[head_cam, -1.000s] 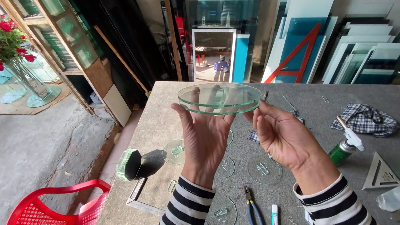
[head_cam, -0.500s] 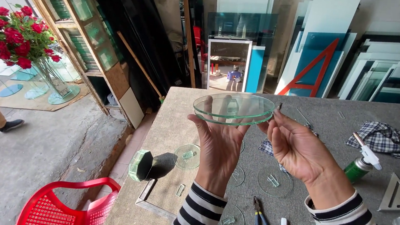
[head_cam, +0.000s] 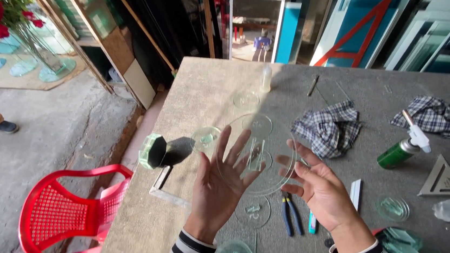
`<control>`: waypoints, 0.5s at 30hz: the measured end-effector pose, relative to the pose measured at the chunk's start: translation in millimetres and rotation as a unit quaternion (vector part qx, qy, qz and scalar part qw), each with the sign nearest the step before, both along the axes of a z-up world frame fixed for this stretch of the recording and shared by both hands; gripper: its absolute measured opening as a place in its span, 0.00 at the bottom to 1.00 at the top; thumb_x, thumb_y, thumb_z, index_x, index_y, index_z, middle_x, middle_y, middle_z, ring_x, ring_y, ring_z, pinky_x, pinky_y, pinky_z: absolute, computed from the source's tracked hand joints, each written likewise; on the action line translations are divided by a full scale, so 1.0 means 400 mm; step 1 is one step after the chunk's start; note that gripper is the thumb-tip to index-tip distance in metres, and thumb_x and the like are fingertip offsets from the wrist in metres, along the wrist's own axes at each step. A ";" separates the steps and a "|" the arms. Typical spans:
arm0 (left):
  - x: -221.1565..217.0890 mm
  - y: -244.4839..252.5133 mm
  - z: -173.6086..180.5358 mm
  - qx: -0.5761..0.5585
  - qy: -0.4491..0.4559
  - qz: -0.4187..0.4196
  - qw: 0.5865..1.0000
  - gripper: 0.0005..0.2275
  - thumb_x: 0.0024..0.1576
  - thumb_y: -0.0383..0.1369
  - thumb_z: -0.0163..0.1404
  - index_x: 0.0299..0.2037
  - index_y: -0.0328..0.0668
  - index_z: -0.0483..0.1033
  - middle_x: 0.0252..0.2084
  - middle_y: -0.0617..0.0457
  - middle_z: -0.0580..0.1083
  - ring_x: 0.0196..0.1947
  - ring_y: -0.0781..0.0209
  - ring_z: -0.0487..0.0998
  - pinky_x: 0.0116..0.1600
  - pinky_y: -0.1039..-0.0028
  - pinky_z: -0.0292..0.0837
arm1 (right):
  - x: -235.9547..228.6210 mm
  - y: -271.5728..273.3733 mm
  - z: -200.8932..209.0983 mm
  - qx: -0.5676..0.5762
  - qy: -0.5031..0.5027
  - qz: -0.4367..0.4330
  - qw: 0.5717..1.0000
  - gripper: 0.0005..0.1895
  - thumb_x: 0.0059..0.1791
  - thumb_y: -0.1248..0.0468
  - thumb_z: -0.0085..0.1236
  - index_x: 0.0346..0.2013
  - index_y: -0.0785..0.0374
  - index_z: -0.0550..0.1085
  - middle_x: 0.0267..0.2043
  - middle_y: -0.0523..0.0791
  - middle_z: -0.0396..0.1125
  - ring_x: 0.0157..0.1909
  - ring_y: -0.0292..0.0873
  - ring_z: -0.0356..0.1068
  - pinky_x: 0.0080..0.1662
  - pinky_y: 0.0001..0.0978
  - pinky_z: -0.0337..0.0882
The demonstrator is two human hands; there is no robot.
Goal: Inspecting circular glass pieces for defects, stacking them, measuring dimensions with a tape measure, and using a blowtorch to heat a metal lid.
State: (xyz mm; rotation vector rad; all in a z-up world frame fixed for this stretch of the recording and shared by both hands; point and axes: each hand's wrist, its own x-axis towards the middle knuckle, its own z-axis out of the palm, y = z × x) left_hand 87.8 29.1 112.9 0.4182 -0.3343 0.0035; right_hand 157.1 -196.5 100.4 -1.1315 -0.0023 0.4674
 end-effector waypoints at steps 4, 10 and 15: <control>-0.110 0.015 -0.174 0.041 0.155 0.008 0.987 0.34 0.68 0.58 0.38 0.82 0.52 0.57 0.82 0.41 0.61 0.69 0.48 0.72 0.66 0.52 0.74 | -0.102 -0.018 -0.178 -0.015 0.076 0.012 0.997 0.32 0.56 0.68 0.52 0.77 0.55 0.69 0.60 0.55 0.76 0.49 0.47 0.76 0.42 0.41 0.79; -0.273 0.068 -0.383 0.227 0.377 0.071 0.895 0.32 0.64 0.40 0.50 0.81 0.44 0.62 0.56 0.52 0.71 0.50 0.60 0.76 0.53 0.60 0.78 | -0.226 0.034 -0.380 -0.100 0.187 0.043 0.976 0.32 0.57 0.66 0.52 0.78 0.56 0.69 0.62 0.54 0.78 0.51 0.47 0.75 0.42 0.40 0.78; -0.414 0.180 -0.610 0.284 0.505 0.174 0.796 0.27 0.66 0.24 0.52 0.78 0.39 0.69 0.47 0.50 0.73 0.37 0.59 0.78 0.46 0.65 0.86 | -0.266 0.187 -0.516 -0.249 0.174 0.155 0.940 0.11 0.60 0.66 0.52 0.58 0.57 0.71 0.62 0.53 0.81 0.55 0.50 0.81 0.42 0.36 0.84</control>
